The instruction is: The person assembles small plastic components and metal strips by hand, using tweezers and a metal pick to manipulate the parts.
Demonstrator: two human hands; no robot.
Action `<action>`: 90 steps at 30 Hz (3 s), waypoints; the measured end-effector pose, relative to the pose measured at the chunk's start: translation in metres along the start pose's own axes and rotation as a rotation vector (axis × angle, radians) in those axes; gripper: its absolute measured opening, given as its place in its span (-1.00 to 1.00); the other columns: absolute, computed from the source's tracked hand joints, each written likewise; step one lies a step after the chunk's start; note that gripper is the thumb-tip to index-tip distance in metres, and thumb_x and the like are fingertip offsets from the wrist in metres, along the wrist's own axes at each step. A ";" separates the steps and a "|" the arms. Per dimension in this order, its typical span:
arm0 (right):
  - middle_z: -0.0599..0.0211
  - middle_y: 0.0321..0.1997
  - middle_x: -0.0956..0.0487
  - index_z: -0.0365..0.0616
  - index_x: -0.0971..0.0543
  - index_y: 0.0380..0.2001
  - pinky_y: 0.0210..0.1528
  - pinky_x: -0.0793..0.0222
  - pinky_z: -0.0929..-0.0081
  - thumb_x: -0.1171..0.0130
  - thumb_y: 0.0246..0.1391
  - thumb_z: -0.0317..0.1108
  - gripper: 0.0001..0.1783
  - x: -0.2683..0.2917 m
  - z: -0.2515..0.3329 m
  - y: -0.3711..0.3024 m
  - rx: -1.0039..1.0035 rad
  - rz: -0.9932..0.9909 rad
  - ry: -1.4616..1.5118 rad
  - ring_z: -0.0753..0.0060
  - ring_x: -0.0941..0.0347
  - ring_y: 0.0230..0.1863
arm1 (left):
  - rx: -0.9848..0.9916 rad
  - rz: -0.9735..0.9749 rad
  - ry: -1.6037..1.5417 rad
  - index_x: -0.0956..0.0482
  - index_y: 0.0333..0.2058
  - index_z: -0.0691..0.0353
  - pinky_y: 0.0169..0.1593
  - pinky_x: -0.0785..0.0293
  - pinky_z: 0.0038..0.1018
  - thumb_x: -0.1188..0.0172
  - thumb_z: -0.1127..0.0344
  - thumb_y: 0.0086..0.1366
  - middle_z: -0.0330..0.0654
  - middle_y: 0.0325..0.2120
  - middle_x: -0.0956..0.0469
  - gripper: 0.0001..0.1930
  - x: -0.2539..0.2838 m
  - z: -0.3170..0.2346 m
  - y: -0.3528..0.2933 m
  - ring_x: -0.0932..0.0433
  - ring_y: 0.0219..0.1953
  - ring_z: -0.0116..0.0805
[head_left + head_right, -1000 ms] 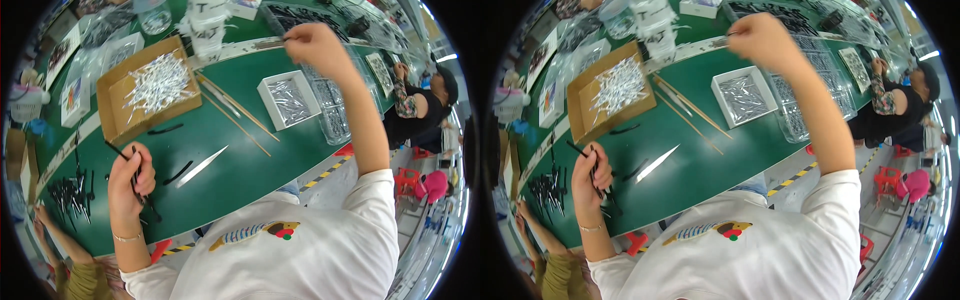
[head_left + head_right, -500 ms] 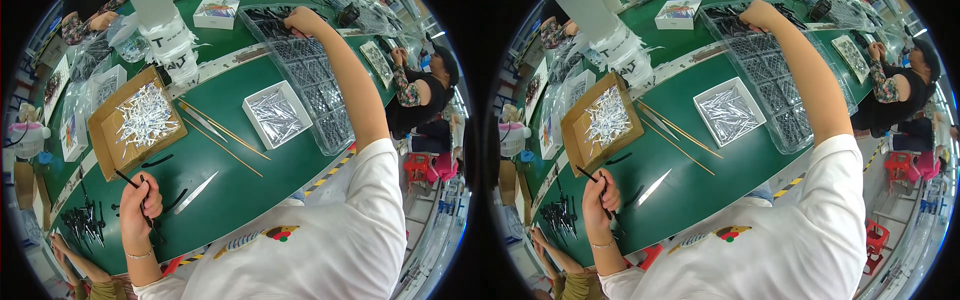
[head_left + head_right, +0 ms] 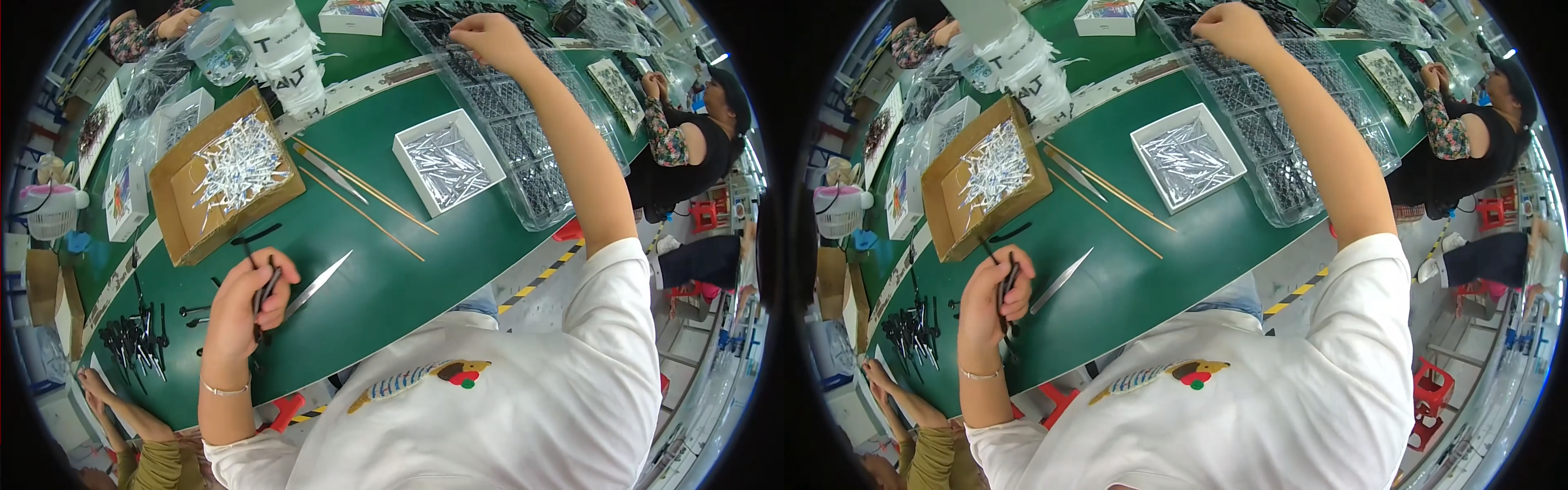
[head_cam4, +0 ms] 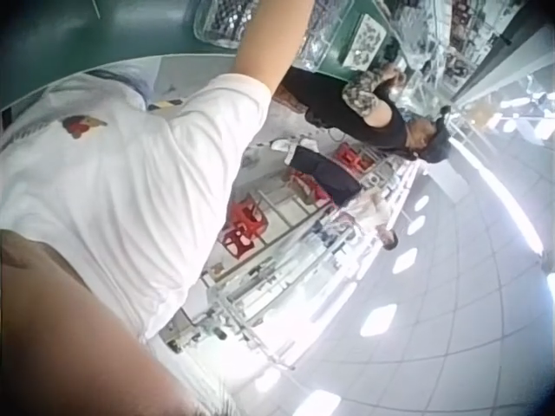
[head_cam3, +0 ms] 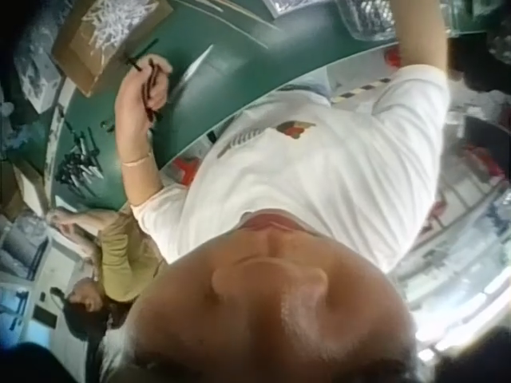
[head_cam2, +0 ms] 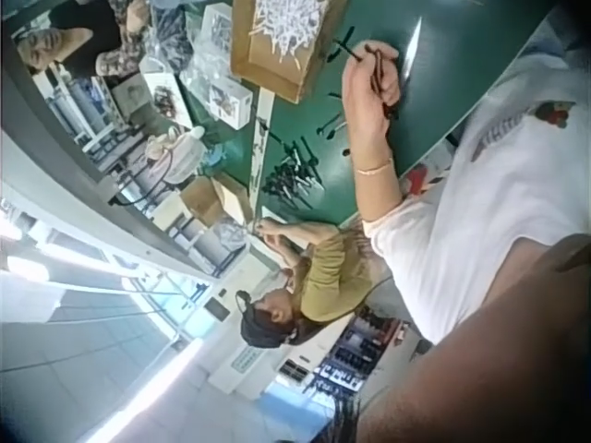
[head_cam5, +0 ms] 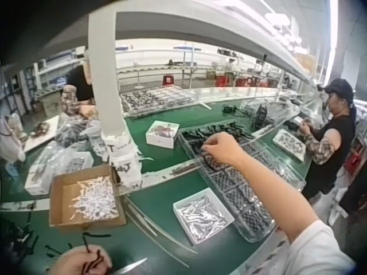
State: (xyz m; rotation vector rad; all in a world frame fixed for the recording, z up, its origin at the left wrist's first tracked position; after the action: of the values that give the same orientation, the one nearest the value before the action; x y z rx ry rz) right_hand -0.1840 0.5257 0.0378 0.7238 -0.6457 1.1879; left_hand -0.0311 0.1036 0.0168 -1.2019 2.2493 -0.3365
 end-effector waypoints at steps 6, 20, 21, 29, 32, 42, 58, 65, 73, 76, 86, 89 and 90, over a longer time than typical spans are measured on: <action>0.20 -0.26 -0.58 -0.15 -0.60 -0.27 -0.13 -0.43 0.38 -0.20 -0.12 -0.34 -0.72 0.005 0.118 -0.117 0.696 -0.136 -0.047 0.23 -0.51 -0.18 | 0.195 0.182 0.275 -0.45 -0.31 0.31 -0.62 0.05 -0.68 0.10 0.29 0.27 -0.44 -0.66 -0.19 -0.78 -0.034 0.008 0.005 -0.06 -0.65 -0.70; 0.34 -0.45 -0.50 -0.12 -0.50 -0.51 -0.37 -0.43 0.33 -0.22 -0.08 -0.35 -0.88 -0.059 0.170 -0.204 0.927 0.236 -0.266 0.20 -0.47 -0.33 | 0.189 0.258 -0.245 -0.40 -0.03 0.36 -0.73 -0.09 -0.69 0.27 -0.30 0.34 -0.29 -0.63 -0.37 -0.27 -0.027 0.030 0.022 -0.17 -0.75 -0.64; 0.34 -0.45 -0.50 -0.12 -0.50 -0.51 -0.37 -0.43 0.33 -0.22 -0.08 -0.35 -0.88 -0.060 0.176 -0.207 0.944 0.249 -0.256 0.20 -0.47 -0.33 | 0.187 0.236 -0.285 -0.41 -0.03 0.35 -0.72 -0.14 -0.68 0.29 -0.32 0.33 -0.27 -0.61 -0.40 -0.26 -0.025 0.034 0.022 -0.23 -0.73 -0.62; 0.39 -0.22 -0.52 -0.17 -0.59 -0.30 -0.10 -0.41 0.43 -0.22 -0.20 -0.31 -0.69 -0.099 0.209 -0.238 1.395 0.248 -0.049 0.34 -0.44 -0.13 | 0.053 0.161 -0.515 -0.30 0.11 0.40 0.01 -0.52 -0.20 0.45 -0.47 0.24 -0.02 -0.04 -0.47 -0.05 -0.029 0.042 0.012 -0.54 -0.07 -0.23; 0.24 -0.09 -0.52 -0.23 -0.56 -0.12 -0.05 -0.44 0.29 -0.23 -0.27 -0.38 -0.50 -0.120 0.203 -0.241 1.404 0.358 -0.003 0.14 -0.46 -0.04 | 0.024 0.151 -0.565 -0.30 0.12 0.40 0.01 -0.52 -0.28 0.43 -0.48 0.23 -0.04 -0.02 -0.46 -0.05 -0.022 0.042 0.008 -0.52 -0.04 -0.26; 0.37 -0.27 -0.46 -0.15 -0.51 -0.37 -0.14 -0.36 0.43 -0.12 -0.16 -0.32 -0.77 -0.124 0.223 -0.223 1.585 0.271 -0.117 0.32 -0.39 -0.16 | -0.193 0.497 -0.682 -0.30 0.13 0.35 0.01 -0.39 -0.47 0.46 -0.50 0.21 -0.13 -0.13 -0.49 -0.04 -0.005 0.032 0.004 -0.47 -0.15 -0.35; 0.29 -0.64 -0.45 -0.15 -0.52 -0.45 -0.69 -0.45 0.35 -0.06 -0.08 -0.23 -0.78 0.016 -0.013 -0.015 -0.292 0.351 -0.365 0.41 -0.39 -0.73 | -0.551 -0.310 -0.040 -0.42 -0.15 0.40 -0.08 -0.42 -0.41 0.13 0.17 0.37 -0.09 -0.34 -0.52 -0.64 0.040 0.015 -0.042 -0.50 -0.27 -0.33; 0.23 -0.68 -0.48 -0.26 -0.48 -0.59 -0.67 -0.52 0.36 -0.19 -0.04 -0.13 -0.64 0.011 0.003 -0.004 -0.335 0.535 -0.420 0.36 -0.48 -0.72 | -0.500 -0.280 0.083 -0.45 -0.18 0.40 -0.11 -0.42 -0.44 0.07 0.22 0.34 -0.10 -0.36 -0.52 -0.69 0.038 0.019 -0.043 -0.51 -0.29 -0.33; 0.48 -0.78 -0.33 -0.16 -0.49 -0.70 -0.71 -0.24 0.60 -0.25 -0.11 0.13 -0.47 0.015 0.006 -0.008 -0.146 0.443 -0.426 0.59 -0.27 -0.78 | -0.514 -0.317 0.121 -0.45 -0.19 0.39 -0.12 -0.42 -0.44 0.06 0.26 0.34 -0.10 -0.37 -0.52 -0.72 0.040 0.020 -0.045 -0.50 -0.30 -0.34; 0.48 -0.79 -0.32 -0.15 -0.46 -0.68 -0.73 -0.18 0.60 -0.26 -0.08 0.08 -0.50 0.017 0.002 -0.010 -0.054 0.359 -0.381 0.62 -0.24 -0.79 | -0.536 -0.369 0.157 -0.45 -0.18 0.40 -0.12 -0.42 -0.44 0.05 0.26 0.34 -0.10 -0.36 -0.52 -0.72 0.044 0.021 -0.049 -0.50 -0.29 -0.34; 0.25 -0.68 -0.50 -0.21 -0.60 -0.58 -0.49 -0.37 0.38 -0.32 -0.21 -0.15 -0.69 0.005 -0.018 -0.008 0.110 0.246 -0.269 0.38 -0.44 -0.61 | -0.703 -0.934 0.644 -0.47 -0.14 0.43 -0.08 -0.40 -0.49 0.02 0.43 0.32 -0.08 -0.26 -0.53 -0.78 0.074 0.055 -0.105 -0.51 -0.21 -0.36; 0.33 -0.70 -0.45 -0.23 -0.57 -0.60 -0.54 -0.31 0.44 -0.28 -0.17 -0.17 -0.70 0.009 -0.021 -0.008 0.144 0.223 -0.249 0.46 -0.38 -0.64 | -0.685 -1.108 0.774 -0.47 -0.12 0.43 -0.07 -0.39 -0.47 0.00 0.46 0.31 -0.08 -0.21 -0.53 -0.78 0.081 0.066 -0.124 -0.50 -0.16 -0.34; 0.41 -0.72 -0.40 -0.23 -0.54 -0.61 -0.62 -0.25 0.51 -0.25 -0.13 -0.18 -0.70 0.012 -0.021 -0.009 0.139 0.219 -0.216 0.56 -0.32 -0.69 | -0.650 -1.154 0.898 -0.46 -0.11 0.43 -0.04 -0.39 -0.43 0.00 0.46 0.30 -0.07 -0.19 -0.53 -0.77 0.082 0.069 -0.128 -0.50 -0.14 -0.29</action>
State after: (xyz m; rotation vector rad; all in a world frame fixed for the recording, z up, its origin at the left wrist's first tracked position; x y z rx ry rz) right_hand -0.1713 0.5473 0.0323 0.9250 -0.8441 1.3775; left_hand 0.0603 -0.0340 -0.0094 -3.1654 2.0446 -0.6869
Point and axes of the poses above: each hand's wrist, its own y-axis towards the middle knuckle, its own x-axis out of the back of the hand, z = x × y, the point moved 4 cm from there along y, towards the middle knuckle
